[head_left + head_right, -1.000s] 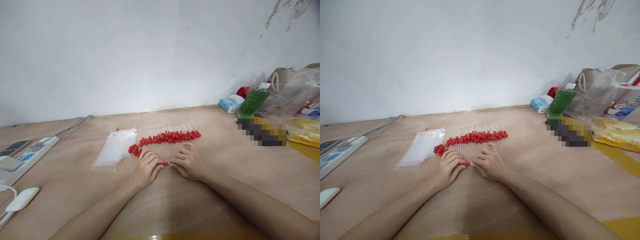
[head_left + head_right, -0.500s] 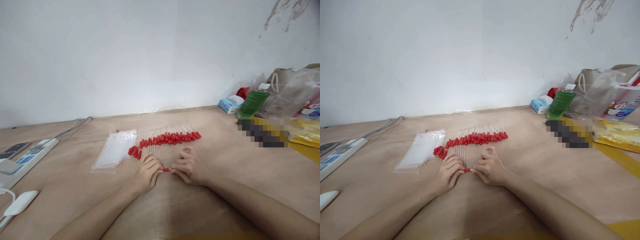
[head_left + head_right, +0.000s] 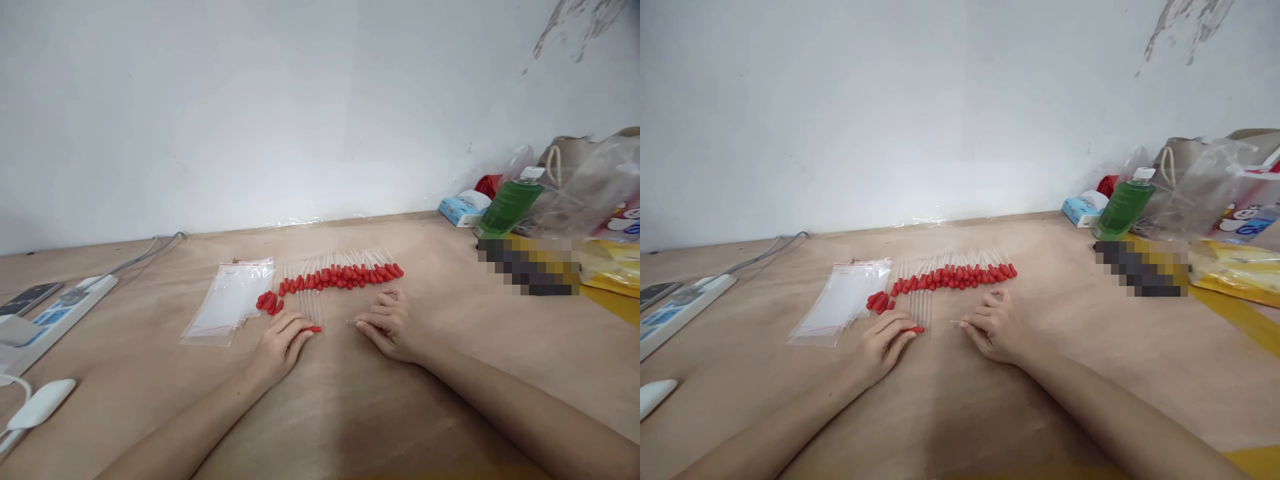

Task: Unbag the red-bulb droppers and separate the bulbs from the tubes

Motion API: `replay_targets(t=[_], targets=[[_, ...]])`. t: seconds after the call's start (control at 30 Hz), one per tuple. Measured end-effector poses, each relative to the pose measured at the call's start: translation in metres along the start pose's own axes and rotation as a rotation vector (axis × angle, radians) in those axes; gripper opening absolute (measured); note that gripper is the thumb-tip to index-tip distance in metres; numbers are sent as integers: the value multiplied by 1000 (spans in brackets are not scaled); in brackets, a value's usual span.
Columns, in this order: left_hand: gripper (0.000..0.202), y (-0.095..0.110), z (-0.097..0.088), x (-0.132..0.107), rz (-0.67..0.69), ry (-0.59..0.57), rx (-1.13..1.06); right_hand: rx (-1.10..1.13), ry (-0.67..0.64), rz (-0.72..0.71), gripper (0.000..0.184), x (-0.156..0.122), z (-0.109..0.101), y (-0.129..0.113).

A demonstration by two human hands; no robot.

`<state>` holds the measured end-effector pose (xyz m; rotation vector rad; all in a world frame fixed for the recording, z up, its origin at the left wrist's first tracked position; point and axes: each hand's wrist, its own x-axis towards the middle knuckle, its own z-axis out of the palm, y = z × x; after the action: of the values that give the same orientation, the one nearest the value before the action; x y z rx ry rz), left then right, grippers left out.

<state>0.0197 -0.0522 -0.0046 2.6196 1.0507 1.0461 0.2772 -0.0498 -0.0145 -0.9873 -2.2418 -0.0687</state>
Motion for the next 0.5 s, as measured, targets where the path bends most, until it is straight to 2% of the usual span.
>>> replay_targets(t=[0.1,0.2,0.33,0.43,0.5], targets=[[18,0,-1,1,-46,74,8,31,-3,40,26,-1,4,3],[25,-6,-9,7,-153,206,47,49,26,61,32,1,11,2],[27,-32,-33,11,-333,355,116,68,86,128,18,8,18,-1],[30,-53,-47,8,-478,380,149,45,94,53,16,20,23,-5],[29,-63,-49,4,-543,379,178,-23,121,-23,19,28,28,-8]])
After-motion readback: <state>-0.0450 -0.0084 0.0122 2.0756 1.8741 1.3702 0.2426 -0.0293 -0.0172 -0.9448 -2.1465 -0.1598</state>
